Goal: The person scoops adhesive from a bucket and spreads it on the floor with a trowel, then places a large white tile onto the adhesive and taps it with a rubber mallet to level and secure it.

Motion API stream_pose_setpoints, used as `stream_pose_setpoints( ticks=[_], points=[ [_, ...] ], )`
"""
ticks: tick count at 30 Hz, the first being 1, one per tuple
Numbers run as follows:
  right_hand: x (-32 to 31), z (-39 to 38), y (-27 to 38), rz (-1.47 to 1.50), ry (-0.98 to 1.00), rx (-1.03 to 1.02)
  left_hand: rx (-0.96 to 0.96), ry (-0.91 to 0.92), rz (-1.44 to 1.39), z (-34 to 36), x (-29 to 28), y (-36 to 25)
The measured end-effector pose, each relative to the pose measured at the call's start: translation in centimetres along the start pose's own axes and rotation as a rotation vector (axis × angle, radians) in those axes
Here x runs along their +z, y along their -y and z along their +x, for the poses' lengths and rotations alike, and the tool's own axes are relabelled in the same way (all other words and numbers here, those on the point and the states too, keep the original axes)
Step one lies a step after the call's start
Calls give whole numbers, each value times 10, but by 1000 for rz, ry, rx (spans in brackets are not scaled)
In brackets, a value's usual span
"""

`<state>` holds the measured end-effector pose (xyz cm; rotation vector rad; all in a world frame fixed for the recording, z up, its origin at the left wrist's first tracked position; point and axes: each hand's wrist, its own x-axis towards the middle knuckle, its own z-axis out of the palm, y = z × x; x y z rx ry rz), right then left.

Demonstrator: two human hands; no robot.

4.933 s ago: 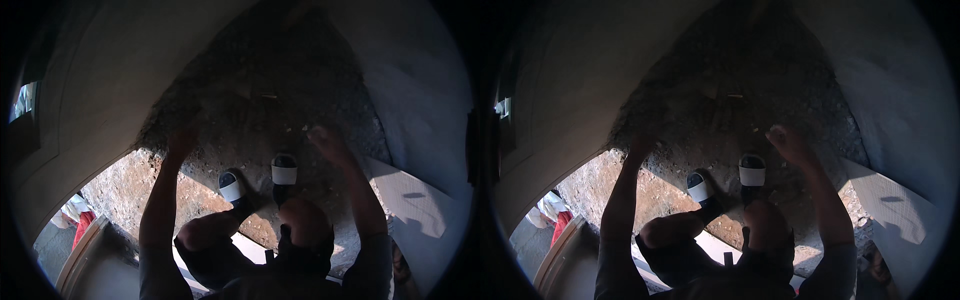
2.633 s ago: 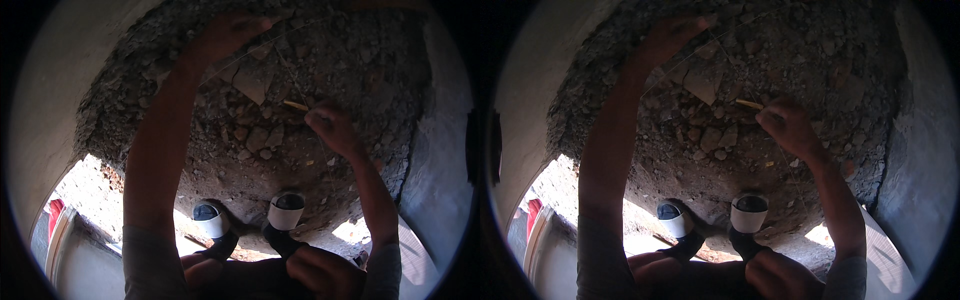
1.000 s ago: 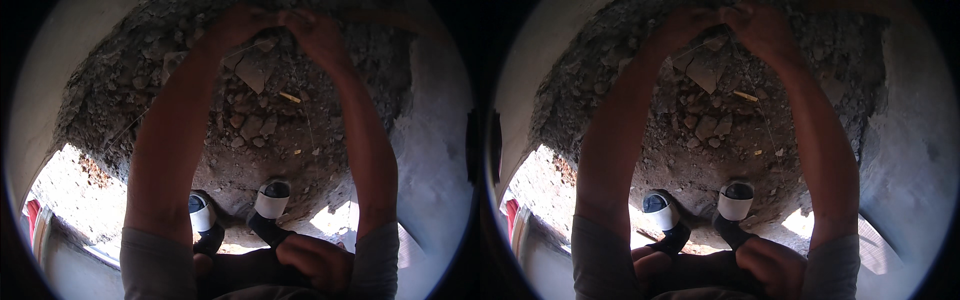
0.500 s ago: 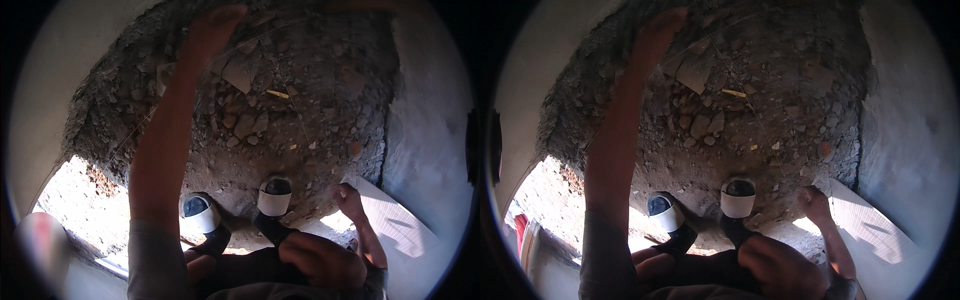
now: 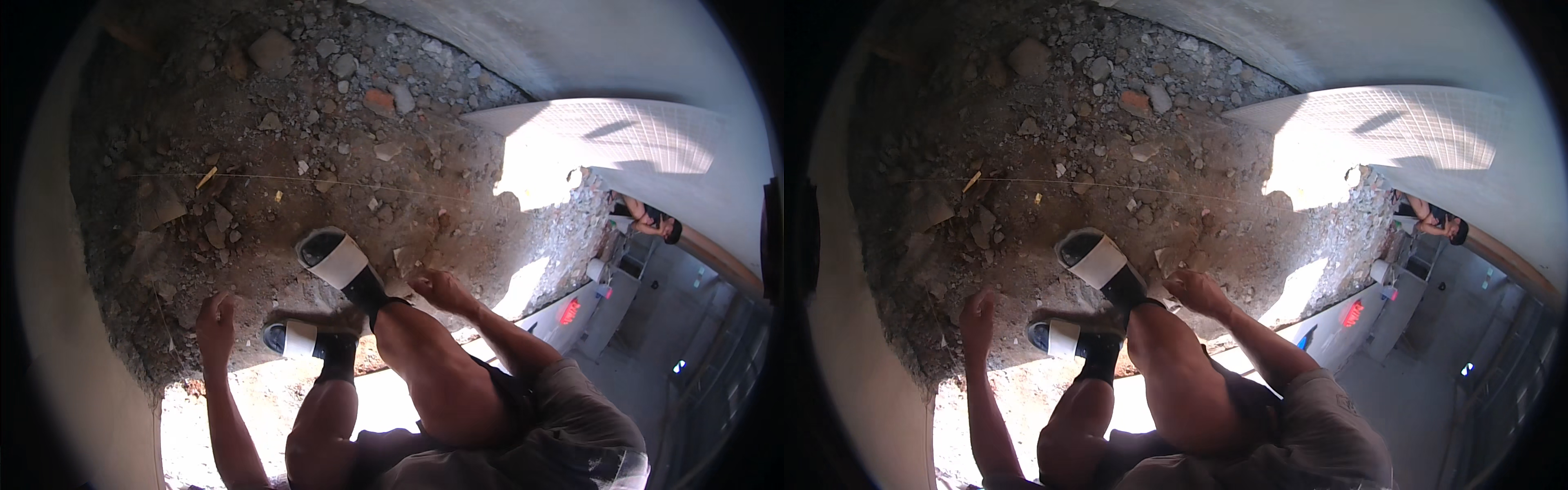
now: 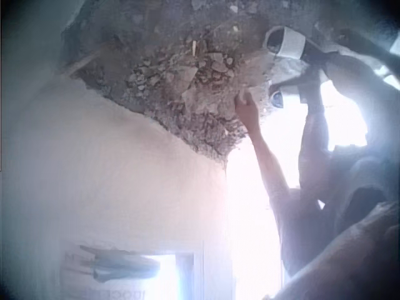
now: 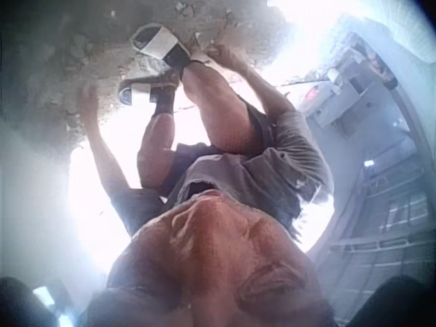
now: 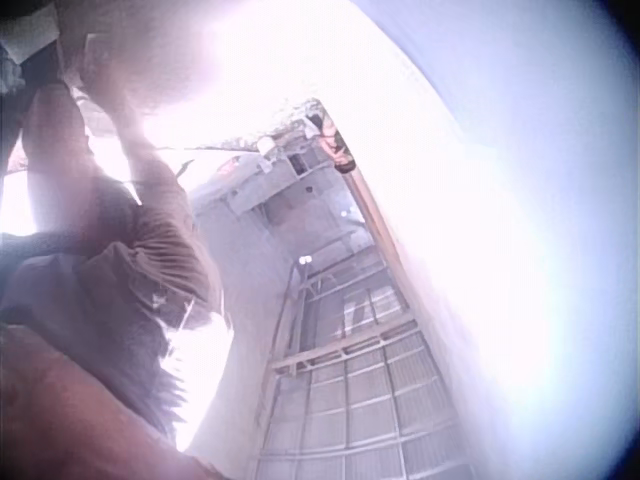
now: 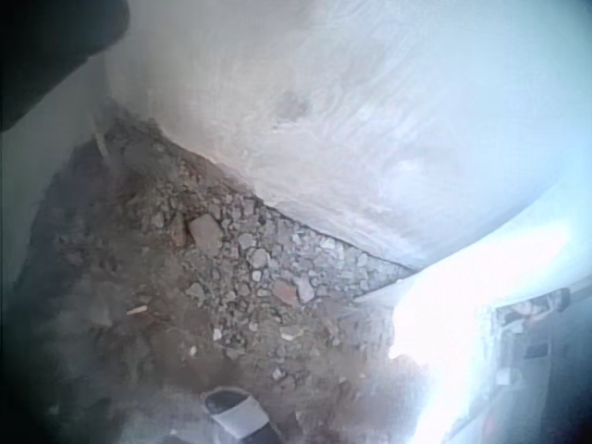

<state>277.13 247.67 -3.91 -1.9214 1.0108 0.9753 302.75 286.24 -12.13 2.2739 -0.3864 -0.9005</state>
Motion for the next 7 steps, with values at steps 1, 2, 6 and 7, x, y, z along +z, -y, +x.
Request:
stream_pose_setpoints(
  ticks=[1,2,6,7],
  points=[
    [-3,-38,-23,73,-10,10,-248,-34,-75,-31,-3,-4],
    [-6,-86,-48,84,-22,107,-436,-101,-171,-66,-10,-12],
    [-30,-285,-134,-42,144,518,-924,-38,-275,-224,-22,-84],
    [-36,-332,-149,4,191,452,-846,-66,-279,-234,-45,-95]
  ],
)
